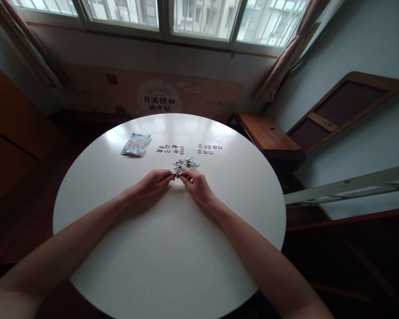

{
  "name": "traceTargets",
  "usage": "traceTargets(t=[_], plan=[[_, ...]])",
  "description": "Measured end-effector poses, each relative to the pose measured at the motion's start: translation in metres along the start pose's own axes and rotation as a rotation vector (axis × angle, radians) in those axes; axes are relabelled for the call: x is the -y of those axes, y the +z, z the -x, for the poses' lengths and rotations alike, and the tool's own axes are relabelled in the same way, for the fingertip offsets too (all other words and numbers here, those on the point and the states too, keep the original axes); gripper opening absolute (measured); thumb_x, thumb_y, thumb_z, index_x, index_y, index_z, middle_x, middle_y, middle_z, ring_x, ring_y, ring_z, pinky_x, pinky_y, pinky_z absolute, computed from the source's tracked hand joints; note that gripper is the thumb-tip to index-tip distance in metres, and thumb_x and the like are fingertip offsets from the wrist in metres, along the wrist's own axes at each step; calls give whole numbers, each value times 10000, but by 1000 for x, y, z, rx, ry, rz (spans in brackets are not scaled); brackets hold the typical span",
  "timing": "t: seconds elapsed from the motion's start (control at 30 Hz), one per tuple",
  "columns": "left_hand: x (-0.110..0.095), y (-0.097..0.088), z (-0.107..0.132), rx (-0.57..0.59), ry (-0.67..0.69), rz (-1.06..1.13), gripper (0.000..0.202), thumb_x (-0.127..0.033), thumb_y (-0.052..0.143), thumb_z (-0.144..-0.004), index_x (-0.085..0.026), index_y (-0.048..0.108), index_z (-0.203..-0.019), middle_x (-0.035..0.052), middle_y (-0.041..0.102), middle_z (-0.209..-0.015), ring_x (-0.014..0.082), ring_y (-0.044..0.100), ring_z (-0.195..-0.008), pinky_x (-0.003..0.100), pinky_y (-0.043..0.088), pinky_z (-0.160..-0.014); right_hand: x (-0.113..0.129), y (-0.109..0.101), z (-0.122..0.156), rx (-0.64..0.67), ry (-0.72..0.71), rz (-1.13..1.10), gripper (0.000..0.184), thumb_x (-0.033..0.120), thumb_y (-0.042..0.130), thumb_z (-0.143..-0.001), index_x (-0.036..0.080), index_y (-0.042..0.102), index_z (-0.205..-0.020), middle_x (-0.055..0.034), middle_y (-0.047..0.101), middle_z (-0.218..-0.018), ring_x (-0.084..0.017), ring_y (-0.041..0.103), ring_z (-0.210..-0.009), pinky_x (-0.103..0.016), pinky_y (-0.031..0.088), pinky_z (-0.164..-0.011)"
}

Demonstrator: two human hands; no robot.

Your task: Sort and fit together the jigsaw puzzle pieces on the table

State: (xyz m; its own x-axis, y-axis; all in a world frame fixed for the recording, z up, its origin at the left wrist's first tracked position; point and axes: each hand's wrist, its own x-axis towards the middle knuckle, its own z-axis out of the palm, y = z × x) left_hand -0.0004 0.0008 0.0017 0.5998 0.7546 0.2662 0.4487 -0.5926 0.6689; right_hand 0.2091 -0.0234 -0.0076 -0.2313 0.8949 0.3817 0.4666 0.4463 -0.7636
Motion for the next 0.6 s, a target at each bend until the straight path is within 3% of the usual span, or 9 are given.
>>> traceTargets(t=[0.3,0.6], plan=[[-5,-1,1,-1,21,-85,289,-330,473,-960,-132,621,-812,-5,585,-665,89,470,-588,195,368,-591,4,-1,-3,-14,83,-78,159,284,583,-874,167,679,-826,-35,667,-792,-118,561,-664,-249,463,-657],[-4,-2,2,-3,73,-54,254,-273,441,-963,-134,623,-852,27,633,-735,111,531,-652,203,427,-656,8,-3,-2,16,134,-89,174,312,565,-860,172,665,-840,-25,687,-778,-115,559,-653,-243,448,-648]])
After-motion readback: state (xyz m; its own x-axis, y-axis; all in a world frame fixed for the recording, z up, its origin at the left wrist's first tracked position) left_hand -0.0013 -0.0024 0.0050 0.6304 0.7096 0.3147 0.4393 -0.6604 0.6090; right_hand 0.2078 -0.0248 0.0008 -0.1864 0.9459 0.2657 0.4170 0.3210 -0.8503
